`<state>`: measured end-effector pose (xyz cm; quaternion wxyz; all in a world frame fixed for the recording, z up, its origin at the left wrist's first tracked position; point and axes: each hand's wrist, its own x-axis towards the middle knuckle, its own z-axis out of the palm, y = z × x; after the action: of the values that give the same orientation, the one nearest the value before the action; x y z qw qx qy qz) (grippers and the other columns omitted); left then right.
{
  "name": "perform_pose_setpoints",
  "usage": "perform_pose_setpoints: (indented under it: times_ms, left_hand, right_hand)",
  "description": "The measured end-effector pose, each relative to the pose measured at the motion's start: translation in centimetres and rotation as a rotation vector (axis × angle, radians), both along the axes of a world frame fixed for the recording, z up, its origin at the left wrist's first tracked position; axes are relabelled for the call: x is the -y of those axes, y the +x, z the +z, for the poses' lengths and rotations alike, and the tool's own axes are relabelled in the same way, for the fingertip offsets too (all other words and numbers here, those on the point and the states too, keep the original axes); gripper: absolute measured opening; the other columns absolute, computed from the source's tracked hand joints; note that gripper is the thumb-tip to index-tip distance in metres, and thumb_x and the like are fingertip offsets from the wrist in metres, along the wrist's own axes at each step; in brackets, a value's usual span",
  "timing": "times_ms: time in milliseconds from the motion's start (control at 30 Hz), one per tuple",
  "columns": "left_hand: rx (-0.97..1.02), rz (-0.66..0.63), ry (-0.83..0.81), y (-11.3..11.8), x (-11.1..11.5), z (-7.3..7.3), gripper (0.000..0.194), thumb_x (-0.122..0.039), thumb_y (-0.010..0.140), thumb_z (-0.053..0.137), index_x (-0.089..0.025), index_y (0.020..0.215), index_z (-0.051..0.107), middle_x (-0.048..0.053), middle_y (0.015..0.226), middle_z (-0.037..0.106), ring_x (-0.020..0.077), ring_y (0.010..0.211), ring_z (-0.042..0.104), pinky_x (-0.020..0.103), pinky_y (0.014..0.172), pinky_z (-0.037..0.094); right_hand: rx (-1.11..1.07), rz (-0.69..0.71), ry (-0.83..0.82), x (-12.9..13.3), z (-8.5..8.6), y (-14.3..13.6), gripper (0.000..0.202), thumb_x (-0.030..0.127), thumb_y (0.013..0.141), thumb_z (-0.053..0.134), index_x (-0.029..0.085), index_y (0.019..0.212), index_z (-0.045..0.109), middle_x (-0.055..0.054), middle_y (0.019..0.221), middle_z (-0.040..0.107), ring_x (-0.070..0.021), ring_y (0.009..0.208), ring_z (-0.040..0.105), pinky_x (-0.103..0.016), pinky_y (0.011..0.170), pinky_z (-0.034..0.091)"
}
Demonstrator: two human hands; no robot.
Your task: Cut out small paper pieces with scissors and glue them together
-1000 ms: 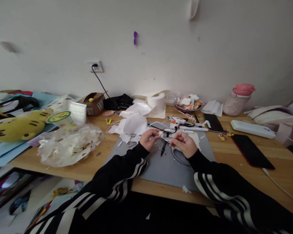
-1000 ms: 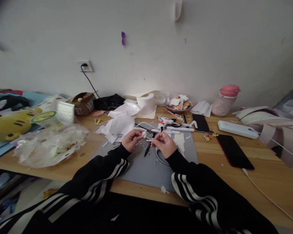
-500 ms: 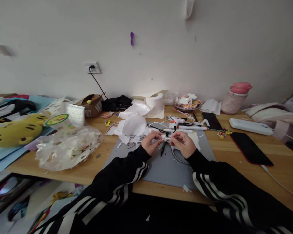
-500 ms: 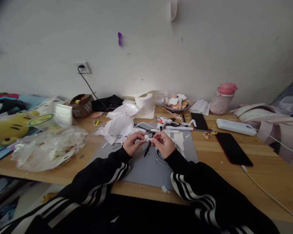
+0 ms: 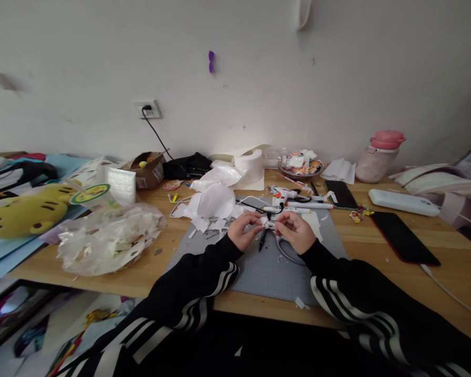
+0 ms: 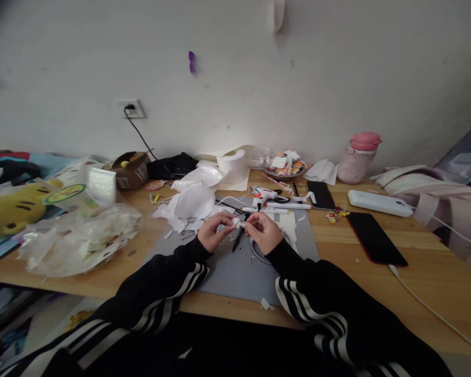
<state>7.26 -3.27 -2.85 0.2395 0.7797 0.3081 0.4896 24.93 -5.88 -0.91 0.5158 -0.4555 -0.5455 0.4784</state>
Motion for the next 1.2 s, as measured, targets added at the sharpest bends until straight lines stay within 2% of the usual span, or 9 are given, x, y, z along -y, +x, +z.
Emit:
perform_pose_setpoints:
  times_ms: [533, 833, 1200]
  left_hand:
    - [-0.03, 0.006, 0.07, 0.02, 0.3, 0.41, 0.012, -0.026, 0.08, 0.059, -0.017, 0.072, 0.059, 0.012, 0.094, 0.067, 0.019, 0.088, 0.063, 0.033, 0.081, 0.05]
    - [-0.041, 0.014, 0.053, 0.03, 0.42, 0.52, 0.01, -0.025, 0.078, 0.061, -0.018, 0.071, 0.06, 0.011, 0.094, 0.068, 0.0185, 0.088, 0.064, 0.033, 0.081, 0.051]
    - [-0.06, 0.009, -0.013, 0.08, 0.53, 0.67, 0.013, -0.028, 0.077, 0.061, -0.018, 0.069, 0.06, 0.012, 0.095, 0.068, 0.0204, 0.088, 0.063, 0.036, 0.083, 0.05]
  right_hand:
    - [0.057, -0.001, 0.02, -0.13, -0.69, 0.08, 0.026, 0.039, 0.061, 0.065, 0.023, 0.071, 0.047, 0.006, 0.052, 0.053, -0.0102, 0.047, 0.051, -0.024, 0.048, 0.043]
    - [0.09, 0.007, 0.044, -0.1, -0.78, 0.02, 0.022, 0.036, 0.063, 0.063, 0.023, 0.07, 0.048, 0.005, 0.054, 0.053, -0.01, 0.048, 0.05, -0.024, 0.049, 0.042]
    - [0.078, -0.013, 0.037, 0.11, -0.59, -0.31, 0.027, 0.042, 0.061, 0.065, 0.022, 0.07, 0.049, 0.006, 0.052, 0.053, -0.0095, 0.046, 0.051, -0.024, 0.047, 0.044]
